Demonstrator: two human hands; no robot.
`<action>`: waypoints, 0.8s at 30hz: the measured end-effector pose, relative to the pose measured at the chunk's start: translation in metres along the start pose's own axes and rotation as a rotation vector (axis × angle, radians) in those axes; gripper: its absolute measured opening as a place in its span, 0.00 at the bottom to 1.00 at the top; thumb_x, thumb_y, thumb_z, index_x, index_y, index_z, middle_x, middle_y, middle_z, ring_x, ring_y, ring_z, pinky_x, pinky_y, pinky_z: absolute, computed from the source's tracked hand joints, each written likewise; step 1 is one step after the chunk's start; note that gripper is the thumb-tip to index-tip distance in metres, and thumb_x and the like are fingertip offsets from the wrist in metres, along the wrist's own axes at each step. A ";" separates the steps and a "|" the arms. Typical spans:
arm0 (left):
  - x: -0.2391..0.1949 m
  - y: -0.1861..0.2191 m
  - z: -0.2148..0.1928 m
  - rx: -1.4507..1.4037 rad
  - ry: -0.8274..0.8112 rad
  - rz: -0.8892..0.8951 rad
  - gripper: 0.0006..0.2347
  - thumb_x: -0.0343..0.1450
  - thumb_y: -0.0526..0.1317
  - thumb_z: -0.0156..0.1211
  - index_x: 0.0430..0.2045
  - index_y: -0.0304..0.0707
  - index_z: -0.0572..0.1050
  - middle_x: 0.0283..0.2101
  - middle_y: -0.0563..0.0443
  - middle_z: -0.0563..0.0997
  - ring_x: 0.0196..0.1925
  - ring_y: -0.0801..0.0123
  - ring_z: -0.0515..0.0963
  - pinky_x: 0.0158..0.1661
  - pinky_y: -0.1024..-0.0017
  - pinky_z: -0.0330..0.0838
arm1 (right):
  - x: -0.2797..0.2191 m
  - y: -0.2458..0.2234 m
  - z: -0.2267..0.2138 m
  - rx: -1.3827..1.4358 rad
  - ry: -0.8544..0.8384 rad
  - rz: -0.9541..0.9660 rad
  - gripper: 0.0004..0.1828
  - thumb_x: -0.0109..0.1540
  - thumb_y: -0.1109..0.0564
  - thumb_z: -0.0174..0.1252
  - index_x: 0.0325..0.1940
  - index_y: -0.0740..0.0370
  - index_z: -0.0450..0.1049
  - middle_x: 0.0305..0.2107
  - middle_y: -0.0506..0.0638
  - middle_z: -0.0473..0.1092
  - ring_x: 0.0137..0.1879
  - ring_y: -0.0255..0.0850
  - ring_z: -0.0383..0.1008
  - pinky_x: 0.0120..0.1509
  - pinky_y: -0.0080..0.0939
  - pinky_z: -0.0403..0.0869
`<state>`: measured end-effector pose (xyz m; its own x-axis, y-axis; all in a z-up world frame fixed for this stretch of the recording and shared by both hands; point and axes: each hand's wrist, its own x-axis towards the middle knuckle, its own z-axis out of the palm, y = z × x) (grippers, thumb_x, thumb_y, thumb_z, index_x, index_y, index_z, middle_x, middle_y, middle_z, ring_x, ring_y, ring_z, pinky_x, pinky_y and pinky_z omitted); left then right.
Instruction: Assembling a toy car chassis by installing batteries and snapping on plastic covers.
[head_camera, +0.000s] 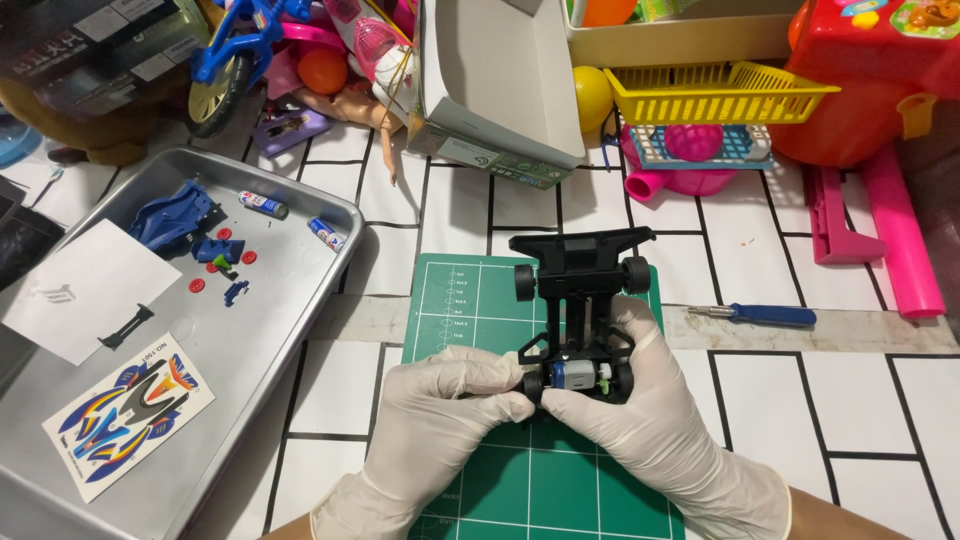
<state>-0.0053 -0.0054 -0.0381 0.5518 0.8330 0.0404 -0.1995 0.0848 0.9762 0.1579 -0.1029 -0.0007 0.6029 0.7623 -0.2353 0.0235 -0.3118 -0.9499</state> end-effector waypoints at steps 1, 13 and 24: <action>0.000 0.000 0.000 0.000 0.000 0.000 0.11 0.52 0.24 0.79 0.23 0.35 0.86 0.33 0.42 0.87 0.40 0.59 0.89 0.49 0.67 0.89 | 0.000 0.000 0.000 0.000 0.000 0.000 0.44 0.42 0.60 0.76 0.62 0.55 0.69 0.39 0.50 0.81 0.42 0.39 0.84 0.53 0.37 0.81; 0.001 0.006 0.000 0.072 -0.018 0.009 0.10 0.53 0.25 0.79 0.22 0.34 0.86 0.32 0.43 0.87 0.40 0.60 0.89 0.49 0.70 0.89 | 0.000 0.002 0.001 0.067 -0.022 0.030 0.48 0.43 0.61 0.74 0.67 0.55 0.66 0.45 0.53 0.81 0.46 0.42 0.85 0.56 0.39 0.82; 0.001 0.003 -0.001 0.027 -0.055 0.000 0.09 0.55 0.24 0.78 0.20 0.35 0.84 0.33 0.44 0.86 0.39 0.62 0.88 0.50 0.68 0.88 | 0.002 0.005 0.000 0.082 -0.046 -0.025 0.47 0.43 0.60 0.74 0.66 0.56 0.66 0.45 0.52 0.80 0.48 0.41 0.84 0.56 0.40 0.81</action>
<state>-0.0065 -0.0035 -0.0351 0.5958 0.8014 0.0517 -0.1784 0.0693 0.9815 0.1592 -0.1027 -0.0058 0.5654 0.7953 -0.2188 -0.0283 -0.2465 -0.9687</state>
